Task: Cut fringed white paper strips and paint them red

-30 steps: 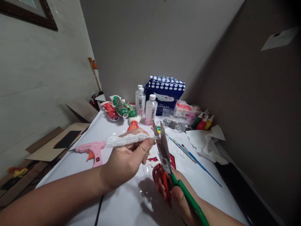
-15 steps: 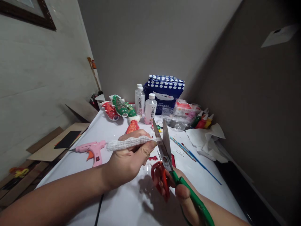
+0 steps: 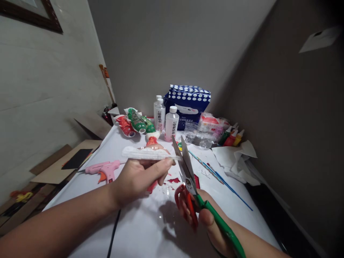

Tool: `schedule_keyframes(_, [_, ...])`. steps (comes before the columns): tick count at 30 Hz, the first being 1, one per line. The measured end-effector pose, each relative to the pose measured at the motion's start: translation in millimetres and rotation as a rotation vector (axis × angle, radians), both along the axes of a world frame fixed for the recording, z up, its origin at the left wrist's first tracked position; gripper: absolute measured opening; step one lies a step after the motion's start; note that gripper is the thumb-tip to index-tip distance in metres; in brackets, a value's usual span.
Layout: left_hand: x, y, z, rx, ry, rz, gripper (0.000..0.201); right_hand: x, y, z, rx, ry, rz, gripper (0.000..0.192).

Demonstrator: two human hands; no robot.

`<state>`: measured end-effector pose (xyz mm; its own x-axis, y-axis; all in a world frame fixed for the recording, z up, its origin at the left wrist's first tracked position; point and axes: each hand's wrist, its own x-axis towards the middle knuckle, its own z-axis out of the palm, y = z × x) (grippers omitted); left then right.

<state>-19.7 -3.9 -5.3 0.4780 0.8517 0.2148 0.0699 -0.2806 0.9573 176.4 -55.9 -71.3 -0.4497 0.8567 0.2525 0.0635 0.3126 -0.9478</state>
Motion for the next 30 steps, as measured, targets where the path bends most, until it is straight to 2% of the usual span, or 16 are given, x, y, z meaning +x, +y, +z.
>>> schedule_keyframes(4, [-2, 5, 3.2, -0.034, 0.022, 0.033, 0.050, -2, -1, -3.8, 0.008, -0.014, -0.016, 0.066])
schedule_keyframes(7, [-3, 5, 10.7, -0.012, 0.128, 0.095, 0.053, -2, -1, 2.5, -0.024, -0.016, -0.027, 0.065])
schedule_keyframes(10, [-5, 3, 19.6, 0.032, 0.242, 0.142, 0.051, 1, 1, 10.6, -0.043, -0.051, -0.001, 0.075])
schedule_keyframes(13, [-6, 2, 26.7, 0.142, 0.336, 0.210, 0.044, 8, 3, 15.7, 0.072, -0.183, 0.034, 0.077])
schedule_keyframes(15, [-8, 2, 29.5, 0.250, 0.359, 0.205, 0.039, 13, 3, 17.6, 0.120, -0.259, 0.068, 0.075])
schedule_keyframes(18, [-9, 4, 32.3, 0.394, 0.376, 0.173, 0.031, 20, 3, 19.0, 0.126, -0.305, 0.113, 0.075])
schedule_keyframes(21, [-10, 5, 35.2, 0.468, 0.403, 0.184, 0.028, 25, 5, 19.6, 0.113, -0.349, 0.136, 0.077])
schedule_keyframes(25, [-10, 3, 37.5, 0.460, 0.405, 0.183, 0.026, 27, 8, 20.8, 0.107, -0.403, 0.169, 0.082])
schedule_keyframes(30, [-11, -2, 34.5, 0.391, 0.425, 0.195, 0.029, 26, 7, 23.3, 0.081, -0.374, 0.181, 0.081])
